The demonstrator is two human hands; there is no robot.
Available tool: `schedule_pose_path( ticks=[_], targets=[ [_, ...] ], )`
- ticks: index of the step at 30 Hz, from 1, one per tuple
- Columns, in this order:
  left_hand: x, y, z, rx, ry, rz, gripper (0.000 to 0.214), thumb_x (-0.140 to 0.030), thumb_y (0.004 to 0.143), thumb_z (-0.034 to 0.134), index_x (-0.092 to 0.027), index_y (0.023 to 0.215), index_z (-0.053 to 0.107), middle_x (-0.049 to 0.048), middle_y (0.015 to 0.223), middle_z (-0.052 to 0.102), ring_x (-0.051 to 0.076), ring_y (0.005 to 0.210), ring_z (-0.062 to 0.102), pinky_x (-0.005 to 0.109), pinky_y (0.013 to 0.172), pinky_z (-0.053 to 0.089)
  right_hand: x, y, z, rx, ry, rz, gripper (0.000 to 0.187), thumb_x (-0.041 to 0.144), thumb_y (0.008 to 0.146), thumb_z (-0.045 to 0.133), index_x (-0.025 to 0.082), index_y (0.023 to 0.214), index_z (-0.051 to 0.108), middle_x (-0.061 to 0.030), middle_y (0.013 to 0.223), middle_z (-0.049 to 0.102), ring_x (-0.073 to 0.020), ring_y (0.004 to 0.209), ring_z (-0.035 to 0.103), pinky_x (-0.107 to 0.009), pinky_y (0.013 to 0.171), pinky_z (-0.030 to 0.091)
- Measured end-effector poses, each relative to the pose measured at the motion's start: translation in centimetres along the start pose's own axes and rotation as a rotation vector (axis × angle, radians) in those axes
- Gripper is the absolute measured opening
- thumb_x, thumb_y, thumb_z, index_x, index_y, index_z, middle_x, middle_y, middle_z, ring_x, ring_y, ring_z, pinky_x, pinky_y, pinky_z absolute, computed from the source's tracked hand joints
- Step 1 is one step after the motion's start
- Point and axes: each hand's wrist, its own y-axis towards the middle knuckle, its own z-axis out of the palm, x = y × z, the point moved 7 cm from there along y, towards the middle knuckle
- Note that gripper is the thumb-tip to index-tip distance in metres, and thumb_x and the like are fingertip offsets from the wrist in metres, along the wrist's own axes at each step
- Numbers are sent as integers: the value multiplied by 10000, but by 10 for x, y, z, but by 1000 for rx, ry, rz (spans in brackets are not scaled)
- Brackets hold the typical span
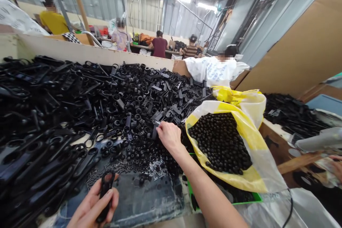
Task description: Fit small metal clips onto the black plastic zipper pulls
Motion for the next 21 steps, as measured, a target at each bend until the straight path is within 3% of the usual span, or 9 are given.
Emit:
schedule_pose_path(
  ticks=[3, 7, 12, 15, 17, 21],
  targets=[
    [3, 8, -6, -13, -52, 46, 855, -637, 602, 933, -266, 1241, 503, -45, 642, 705, 124, 446, 591, 157, 413, 359, -2, 0, 4, 16, 27, 22, 191, 352, 1015, 617, 263, 978, 782, -20, 938, 817, -197, 876, 747, -249, 647, 403],
    [14, 20, -17, -27, -162, 51, 829, -502, 561, 993, -293, 1181, 484, -43, 627, 726, 173, 447, 637, 172, 367, 378, -1, -4, 11, 23, 24, 48, 217, 427, 967, 686, 256, 881, 787, -48, 903, 814, -234, 866, 749, -271, 656, 413],
    [19, 20, -17, 40, -331, -66, 618, -313, 647, 928, -239, 1182, 628, 23, 725, 761, 225, 615, 701, 238, 478, 441, 12, -7, 21, -11, 79, 29, 107, 316, 912, 744, 236, 843, 763, -65, 919, 790, -243, 878, 734, -280, 704, 445],
    [9, 10, -19, 66, -388, -97, 556, -286, 705, 851, -194, 1221, 664, 83, 891, 797, 252, 792, 716, 280, 586, 490, 16, -15, 10, -70, 204, -20, 71, 258, 934, 684, 231, 914, 746, -58, 1054, 754, -218, 894, 707, -277, 741, 461],
    [1, 1, -20, 69, -412, -102, 531, -273, 732, 801, -180, 1240, 674, 105, 1006, 802, 260, 899, 709, 309, 685, 514, 16, -28, -2, -106, 319, -53, 142, 295, 977, 609, 217, 978, 728, -60, 1088, 727, -195, 843, 681, -279, 759, 476],
    [-7, -12, -16, 35, -420, -96, 468, -254, 804, 714, -191, 1266, 685, 93, 1113, 793, 238, 991, 673, 323, 794, 501, 34, -83, -3, -16, 591, -163, 314, 469, 990, 554, 203, 956, 718, -20, 828, 696, -178, 715, 627, -252, 659, 491]
  ],
)
